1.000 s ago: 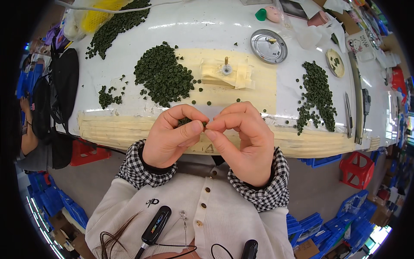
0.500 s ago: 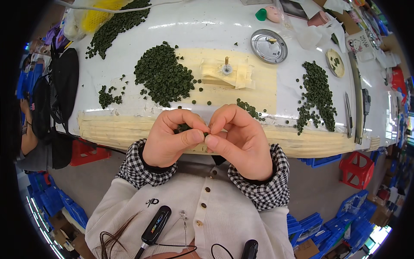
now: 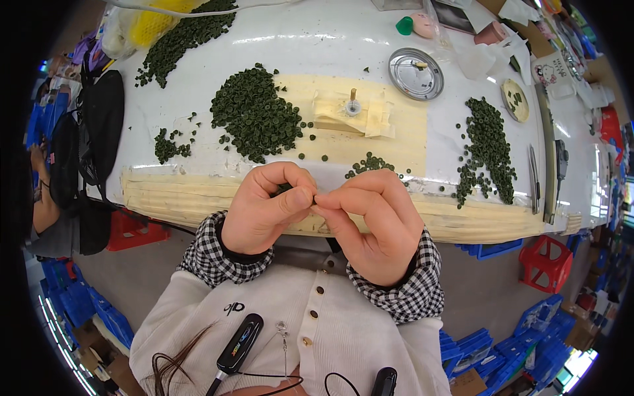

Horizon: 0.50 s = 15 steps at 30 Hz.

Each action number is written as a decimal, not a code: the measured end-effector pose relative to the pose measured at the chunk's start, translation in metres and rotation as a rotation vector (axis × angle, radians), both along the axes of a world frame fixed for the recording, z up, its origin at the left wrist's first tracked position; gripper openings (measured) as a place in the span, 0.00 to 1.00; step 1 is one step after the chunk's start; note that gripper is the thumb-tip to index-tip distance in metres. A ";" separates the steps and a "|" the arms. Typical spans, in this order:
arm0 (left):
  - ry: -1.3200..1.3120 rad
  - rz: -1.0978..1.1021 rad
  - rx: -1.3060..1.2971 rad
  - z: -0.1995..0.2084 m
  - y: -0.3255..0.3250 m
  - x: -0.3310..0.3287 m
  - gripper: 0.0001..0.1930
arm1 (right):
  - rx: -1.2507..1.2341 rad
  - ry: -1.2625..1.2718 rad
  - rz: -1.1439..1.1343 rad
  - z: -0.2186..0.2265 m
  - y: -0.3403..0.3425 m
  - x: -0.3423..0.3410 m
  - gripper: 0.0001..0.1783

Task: Assembling small green plastic components onto base pins at a factory workbench.

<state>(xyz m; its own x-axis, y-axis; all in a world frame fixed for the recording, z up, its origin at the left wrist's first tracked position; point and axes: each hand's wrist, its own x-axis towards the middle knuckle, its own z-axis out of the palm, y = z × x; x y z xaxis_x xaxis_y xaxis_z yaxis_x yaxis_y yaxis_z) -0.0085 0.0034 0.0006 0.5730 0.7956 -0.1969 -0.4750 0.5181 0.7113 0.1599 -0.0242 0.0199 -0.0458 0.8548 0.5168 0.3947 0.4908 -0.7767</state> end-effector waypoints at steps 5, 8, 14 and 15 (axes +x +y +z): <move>0.105 0.021 0.034 0.011 -0.001 0.001 0.06 | 0.038 -0.084 -0.031 0.003 0.001 0.003 0.12; 0.153 0.037 0.056 0.012 -0.001 0.001 0.06 | 0.017 -0.065 0.021 0.005 0.002 0.004 0.11; 0.276 0.056 0.220 0.011 -0.002 0.002 0.05 | -0.326 0.260 0.055 0.003 -0.001 0.002 0.07; 0.294 0.047 0.253 0.010 -0.002 0.002 0.05 | -0.339 0.285 0.070 0.002 -0.001 0.001 0.07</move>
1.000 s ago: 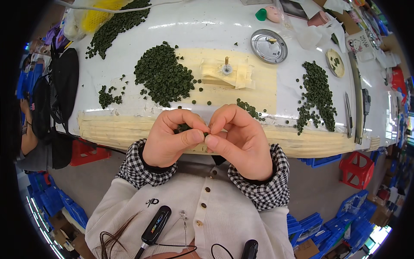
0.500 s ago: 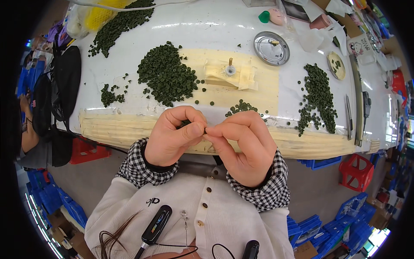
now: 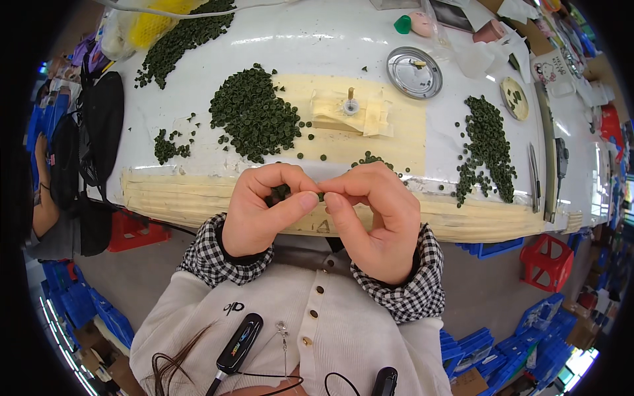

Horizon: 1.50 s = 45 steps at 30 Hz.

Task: Assembling small green plastic components onto base pins at a factory workbench.

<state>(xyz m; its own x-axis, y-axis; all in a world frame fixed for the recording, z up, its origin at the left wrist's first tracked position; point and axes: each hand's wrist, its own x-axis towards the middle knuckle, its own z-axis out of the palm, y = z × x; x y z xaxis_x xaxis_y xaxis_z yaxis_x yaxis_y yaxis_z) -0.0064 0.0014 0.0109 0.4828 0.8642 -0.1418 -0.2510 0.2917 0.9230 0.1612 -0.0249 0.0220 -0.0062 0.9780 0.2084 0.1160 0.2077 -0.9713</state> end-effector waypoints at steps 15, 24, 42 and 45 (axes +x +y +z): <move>0.065 0.070 0.088 -0.001 -0.002 0.004 0.04 | -0.017 0.028 0.025 -0.007 0.000 0.002 0.07; 0.055 0.073 0.114 -0.003 -0.003 0.004 0.03 | -0.067 0.153 0.081 -0.008 -0.001 0.001 0.06; 0.052 0.087 0.029 -0.005 -0.001 0.005 0.05 | 0.255 -0.259 -0.015 -0.007 0.004 0.002 0.10; 0.012 0.090 0.006 -0.005 0.000 0.005 0.05 | 0.214 -0.212 -0.009 -0.007 0.004 0.001 0.11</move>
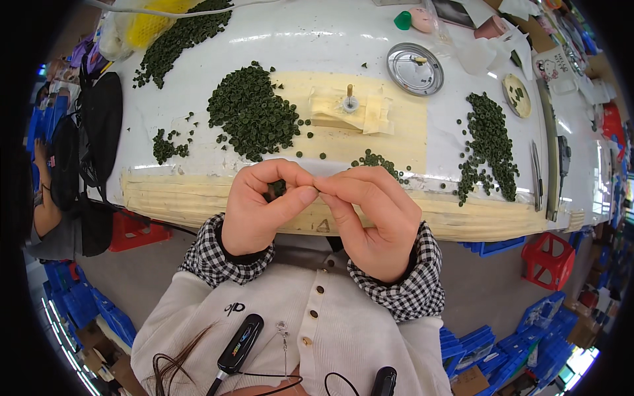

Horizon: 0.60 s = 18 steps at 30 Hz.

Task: Assembling small green plastic components onto base pins at a factory workbench.

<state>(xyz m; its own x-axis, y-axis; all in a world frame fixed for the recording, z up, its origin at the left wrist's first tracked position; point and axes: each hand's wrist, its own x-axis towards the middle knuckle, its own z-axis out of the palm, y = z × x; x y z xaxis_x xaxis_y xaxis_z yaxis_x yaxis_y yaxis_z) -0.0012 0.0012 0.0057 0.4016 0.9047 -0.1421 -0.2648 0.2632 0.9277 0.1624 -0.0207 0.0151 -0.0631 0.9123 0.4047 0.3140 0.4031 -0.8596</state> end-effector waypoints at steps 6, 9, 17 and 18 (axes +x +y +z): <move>0.069 -0.069 -0.023 0.010 -0.001 -0.003 0.02 | -0.327 0.365 0.073 -0.001 -0.004 0.001 0.06; 0.077 -0.065 0.029 0.005 -0.001 -0.002 0.02 | -0.399 0.421 0.102 0.001 -0.005 0.003 0.05; 0.077 -0.040 -0.005 0.008 -0.003 -0.001 0.03 | -0.396 0.402 0.071 0.000 -0.004 0.002 0.04; 0.060 -0.041 -0.026 0.009 -0.002 -0.001 0.03 | -0.382 0.401 0.060 0.000 -0.005 0.001 0.04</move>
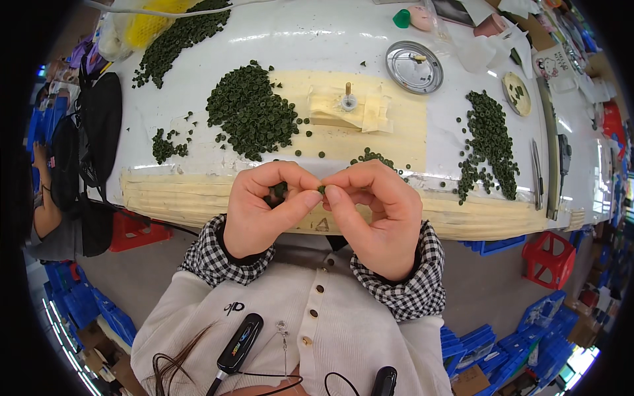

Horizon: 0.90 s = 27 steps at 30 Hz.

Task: Assembling small green plastic components onto base pins at a factory workbench.

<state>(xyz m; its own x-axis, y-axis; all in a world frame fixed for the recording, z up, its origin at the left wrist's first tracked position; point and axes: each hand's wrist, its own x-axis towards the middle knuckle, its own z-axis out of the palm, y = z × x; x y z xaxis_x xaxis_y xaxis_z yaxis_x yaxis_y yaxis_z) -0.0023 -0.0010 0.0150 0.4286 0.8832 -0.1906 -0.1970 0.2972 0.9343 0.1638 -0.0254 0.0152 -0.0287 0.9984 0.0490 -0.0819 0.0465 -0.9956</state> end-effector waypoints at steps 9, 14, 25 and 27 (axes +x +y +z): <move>0.015 0.061 0.102 -0.006 0.000 0.001 0.04 | 0.027 0.009 -0.018 0.000 -0.001 -0.002 0.05; 0.045 0.037 0.125 -0.002 0.000 -0.001 0.04 | -0.001 0.049 0.009 0.000 -0.001 0.000 0.05; 0.016 0.056 0.155 -0.007 -0.001 0.000 0.03 | -0.016 0.062 0.004 -0.001 -0.002 -0.002 0.04; -0.004 0.070 0.163 -0.009 0.000 0.001 0.03 | -0.014 0.067 0.003 -0.001 -0.001 -0.002 0.04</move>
<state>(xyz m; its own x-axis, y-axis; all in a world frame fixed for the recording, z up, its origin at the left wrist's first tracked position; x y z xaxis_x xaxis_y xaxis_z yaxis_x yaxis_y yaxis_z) -0.0011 -0.0011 0.0056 0.3649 0.9302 -0.0405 -0.2155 0.1267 0.9683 0.1614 -0.0268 0.0146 -0.0286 0.9989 0.0370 -0.1486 0.0324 -0.9884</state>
